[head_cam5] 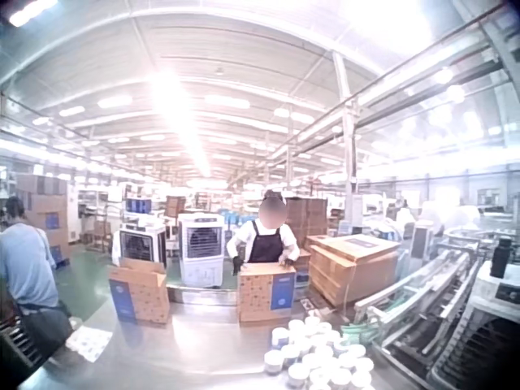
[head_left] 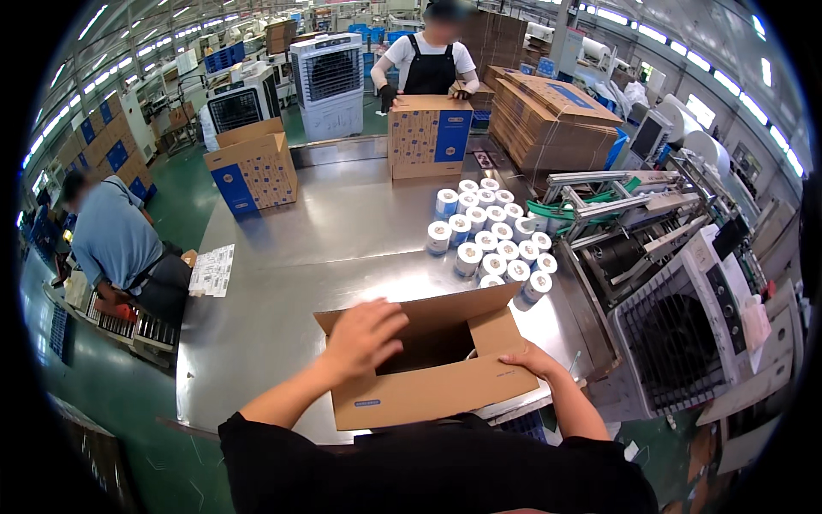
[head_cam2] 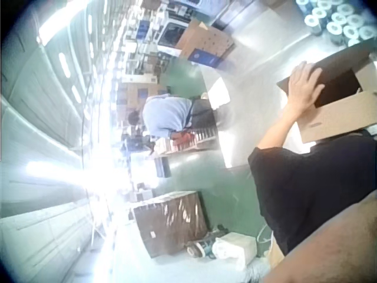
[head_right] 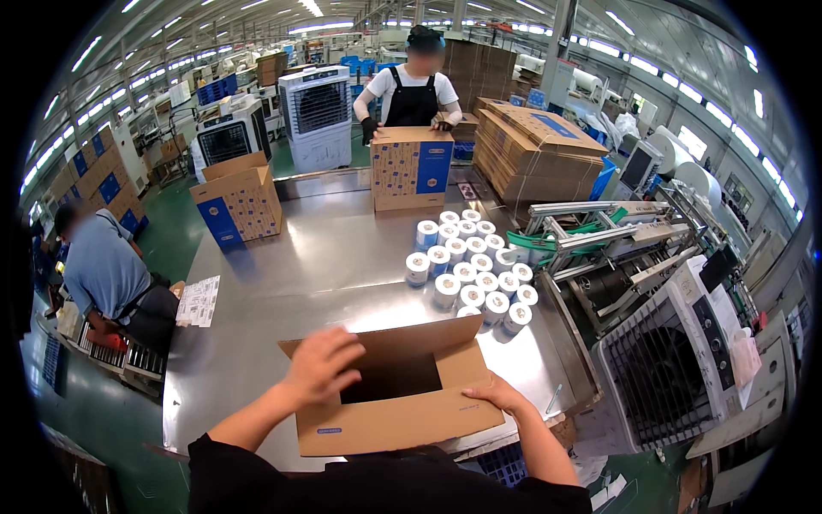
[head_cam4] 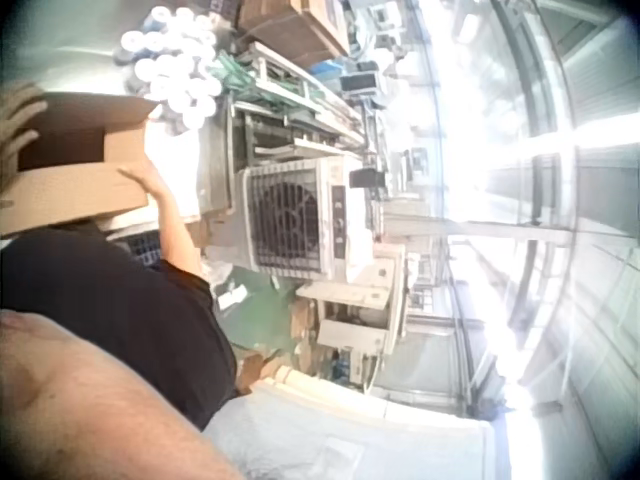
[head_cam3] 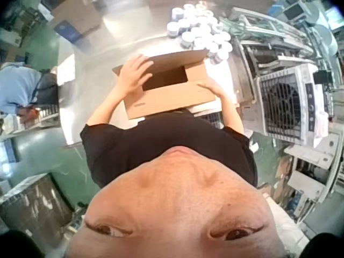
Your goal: The person packs rolls into a cardboard box by hand, folds the box flaps closed, and moves the box aside.
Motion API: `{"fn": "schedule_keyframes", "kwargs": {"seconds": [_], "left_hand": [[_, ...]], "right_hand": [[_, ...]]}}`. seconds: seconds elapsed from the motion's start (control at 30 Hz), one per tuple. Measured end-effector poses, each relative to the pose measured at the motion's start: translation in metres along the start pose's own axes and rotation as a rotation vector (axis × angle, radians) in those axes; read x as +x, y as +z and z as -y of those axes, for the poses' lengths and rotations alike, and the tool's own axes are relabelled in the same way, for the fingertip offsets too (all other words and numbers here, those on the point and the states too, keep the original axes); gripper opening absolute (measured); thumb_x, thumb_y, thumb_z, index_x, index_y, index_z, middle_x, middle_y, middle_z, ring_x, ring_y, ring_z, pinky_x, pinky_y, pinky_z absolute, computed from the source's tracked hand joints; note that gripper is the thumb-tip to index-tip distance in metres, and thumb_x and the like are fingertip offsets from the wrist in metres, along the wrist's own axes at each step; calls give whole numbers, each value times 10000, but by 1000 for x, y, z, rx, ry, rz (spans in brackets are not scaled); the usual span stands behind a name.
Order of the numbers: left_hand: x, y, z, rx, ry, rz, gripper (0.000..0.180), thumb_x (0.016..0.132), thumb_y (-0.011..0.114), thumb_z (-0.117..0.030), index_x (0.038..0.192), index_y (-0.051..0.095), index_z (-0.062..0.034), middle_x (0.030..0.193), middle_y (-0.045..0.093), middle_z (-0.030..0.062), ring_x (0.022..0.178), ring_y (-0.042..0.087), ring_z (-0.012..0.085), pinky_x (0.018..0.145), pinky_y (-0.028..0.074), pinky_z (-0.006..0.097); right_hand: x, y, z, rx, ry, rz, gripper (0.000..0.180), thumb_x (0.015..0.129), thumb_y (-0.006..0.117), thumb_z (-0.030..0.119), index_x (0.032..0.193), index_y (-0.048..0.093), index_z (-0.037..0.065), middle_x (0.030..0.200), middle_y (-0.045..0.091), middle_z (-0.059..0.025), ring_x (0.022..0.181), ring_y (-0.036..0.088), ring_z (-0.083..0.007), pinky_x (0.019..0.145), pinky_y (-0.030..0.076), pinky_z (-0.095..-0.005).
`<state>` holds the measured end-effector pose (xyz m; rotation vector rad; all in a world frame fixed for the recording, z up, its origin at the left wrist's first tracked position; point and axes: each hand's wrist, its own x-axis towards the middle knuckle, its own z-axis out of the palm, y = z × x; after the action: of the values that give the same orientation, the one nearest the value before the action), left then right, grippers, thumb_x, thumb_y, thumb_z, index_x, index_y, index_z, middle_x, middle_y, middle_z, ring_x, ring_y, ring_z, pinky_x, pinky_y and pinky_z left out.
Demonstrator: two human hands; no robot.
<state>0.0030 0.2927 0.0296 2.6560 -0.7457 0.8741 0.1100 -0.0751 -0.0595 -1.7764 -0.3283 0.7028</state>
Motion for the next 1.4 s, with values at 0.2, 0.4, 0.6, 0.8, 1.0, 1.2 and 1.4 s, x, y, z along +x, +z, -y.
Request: {"fn": "schedule_keyframes", "kwargs": {"seconds": [0.2,0.4,0.6,0.8,1.0,1.2,1.4], "left_hand": [[19,-22,18,53,-797,676,444,892,442,-420,1144,569,-77,1178,556,175,1169,456,359,919,406,436],[-95,11,-28,116,-552,535,563,896,423,-414,1370,361,-117,1452,266,148,1356,190,336,1070,123,546],[-189,-27,63,20,-955,337,527,934,356,-403,1402,320,-163,1481,202,143,1369,145,342,1087,90,531],[-271,-57,90,-860,-1602,29,640,943,305,-513,1337,385,-15,1378,402,142,1270,367,298,1047,298,404],[-211,16,18,-2035,-1402,-447,621,907,411,-526,1282,455,-32,1265,515,121,1136,503,283,918,439,416],[-252,189,-25,-1708,-1747,24,551,875,562,-333,1274,434,24,1214,527,174,1127,501,301,972,386,443],[-157,177,-50,-910,-1447,402,685,847,604,-361,1370,331,-13,1350,418,143,1215,425,270,930,415,399]], "right_hand": [[4,5,4,162,47,66,919,642,809,224,1379,295,31,1289,475,-113,1196,434,-216,1013,333,-341],[16,39,-9,517,-107,90,730,849,571,334,1425,202,79,1411,312,-117,1293,301,-230,1070,241,-351],[56,118,-97,131,13,-19,598,940,371,400,1407,226,56,1425,267,-143,1308,270,-268,1086,208,-360],[25,95,-55,556,425,367,533,896,556,296,1301,406,-17,1265,489,-149,1163,487,-241,988,389,-340],[-24,43,122,661,43,385,602,857,592,98,1360,272,12,1275,464,-129,1151,497,-214,946,436,-331],[-13,69,141,133,28,395,655,852,512,143,1399,169,35,1285,430,-132,1155,444,-153,888,433,-300],[30,142,54,-186,31,359,762,841,475,146,1387,-35,3,968,555,-232,593,628,-235,483,547,-293]]}}
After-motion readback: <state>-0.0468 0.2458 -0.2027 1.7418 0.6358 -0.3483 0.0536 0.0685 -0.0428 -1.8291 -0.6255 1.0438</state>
